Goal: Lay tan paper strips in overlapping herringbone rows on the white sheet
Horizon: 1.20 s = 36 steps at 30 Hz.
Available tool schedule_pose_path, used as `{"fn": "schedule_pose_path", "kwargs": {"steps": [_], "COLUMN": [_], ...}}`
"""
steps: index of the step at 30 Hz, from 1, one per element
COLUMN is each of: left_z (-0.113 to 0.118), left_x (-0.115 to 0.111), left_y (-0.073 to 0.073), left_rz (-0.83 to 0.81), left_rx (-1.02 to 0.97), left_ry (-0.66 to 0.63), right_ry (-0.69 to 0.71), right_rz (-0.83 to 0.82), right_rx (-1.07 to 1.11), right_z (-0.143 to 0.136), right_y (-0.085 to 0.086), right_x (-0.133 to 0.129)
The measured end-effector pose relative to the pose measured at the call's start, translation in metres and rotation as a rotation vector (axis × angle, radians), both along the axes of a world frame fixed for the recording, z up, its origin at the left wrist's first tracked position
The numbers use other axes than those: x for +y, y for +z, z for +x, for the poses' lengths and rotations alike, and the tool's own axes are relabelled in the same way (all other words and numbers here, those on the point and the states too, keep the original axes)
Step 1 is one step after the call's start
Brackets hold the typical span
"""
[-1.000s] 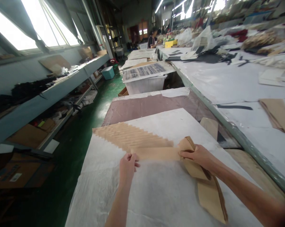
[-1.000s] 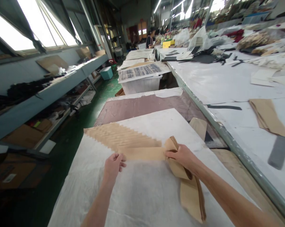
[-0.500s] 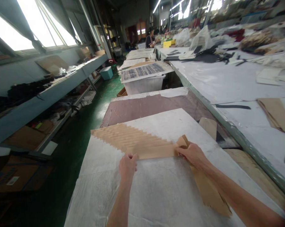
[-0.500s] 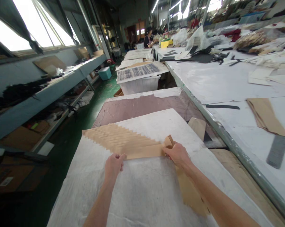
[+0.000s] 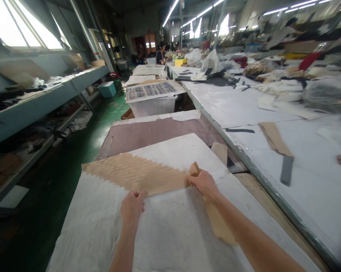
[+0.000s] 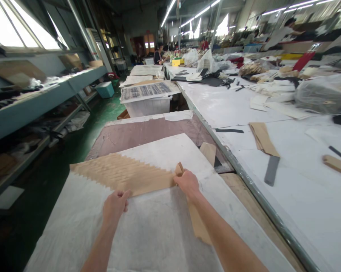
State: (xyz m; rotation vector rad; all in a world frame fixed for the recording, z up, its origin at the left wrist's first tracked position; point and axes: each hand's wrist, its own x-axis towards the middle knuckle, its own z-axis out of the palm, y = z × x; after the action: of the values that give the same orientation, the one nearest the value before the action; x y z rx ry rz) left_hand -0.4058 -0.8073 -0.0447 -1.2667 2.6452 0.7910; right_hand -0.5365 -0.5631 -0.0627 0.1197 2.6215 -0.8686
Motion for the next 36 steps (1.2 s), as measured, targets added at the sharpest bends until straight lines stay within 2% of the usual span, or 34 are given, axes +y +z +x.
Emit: {"fn": "schedule_pose_path", "kwargs": {"steps": [9, 11, 14, 16, 20, 22, 24, 25, 29, 30, 32, 36], "left_z": [0.0, 0.0, 0.0, 0.0, 0.003, 0.003, 0.003, 0.002, -0.003, -0.003, -0.004, -0.003], "left_x": [-0.001, 0.002, 0.011, 0.019, 0.029, 0.031, 0.035, 0.04, 0.078, 0.09, 0.111, 0.127], "left_y": [-0.001, 0.0, 0.004, 0.005, 0.002, 0.002, 0.008, 0.012, 0.038, 0.044, 0.05, 0.053], "left_rz": [-0.032, -0.123, -0.417, -0.563, -0.706, -0.697, -0.561, -0.418, 0.448, 0.581, 0.697, 0.717], "left_rx": [-0.048, -0.094, -0.173, -0.146, -0.012, 0.018, 0.058, 0.094, 0.33, 0.382, 0.437, 0.449], "left_ry": [-0.08, -0.112, -0.156, -0.269, -0.705, -0.752, -0.678, -0.628, -0.419, -0.374, -0.297, -0.178], "right_ry": [0.029, 0.046, 0.078, 0.095, 0.087, 0.092, 0.131, 0.157, 0.197, 0.192, 0.188, 0.188], "right_rz": [0.094, 0.1, 0.096, 0.091, 0.055, -0.014, -0.131, -0.23, -0.844, -0.949, -1.046, -1.112], "right_rx": [0.004, 0.002, -0.003, -0.009, -0.005, -0.037, -0.102, -0.151, -0.429, -0.471, -0.488, -0.48], "right_z": [-0.003, -0.004, -0.008, -0.01, -0.012, -0.008, 0.003, 0.01, 0.048, 0.057, 0.072, 0.086], "right_y": [-0.001, -0.001, 0.0, 0.003, 0.016, 0.028, 0.043, 0.05, 0.074, 0.077, 0.082, 0.081], "right_x": [-0.007, -0.007, -0.008, -0.008, 0.002, 0.014, 0.028, 0.034, 0.042, 0.04, 0.033, 0.023]}}
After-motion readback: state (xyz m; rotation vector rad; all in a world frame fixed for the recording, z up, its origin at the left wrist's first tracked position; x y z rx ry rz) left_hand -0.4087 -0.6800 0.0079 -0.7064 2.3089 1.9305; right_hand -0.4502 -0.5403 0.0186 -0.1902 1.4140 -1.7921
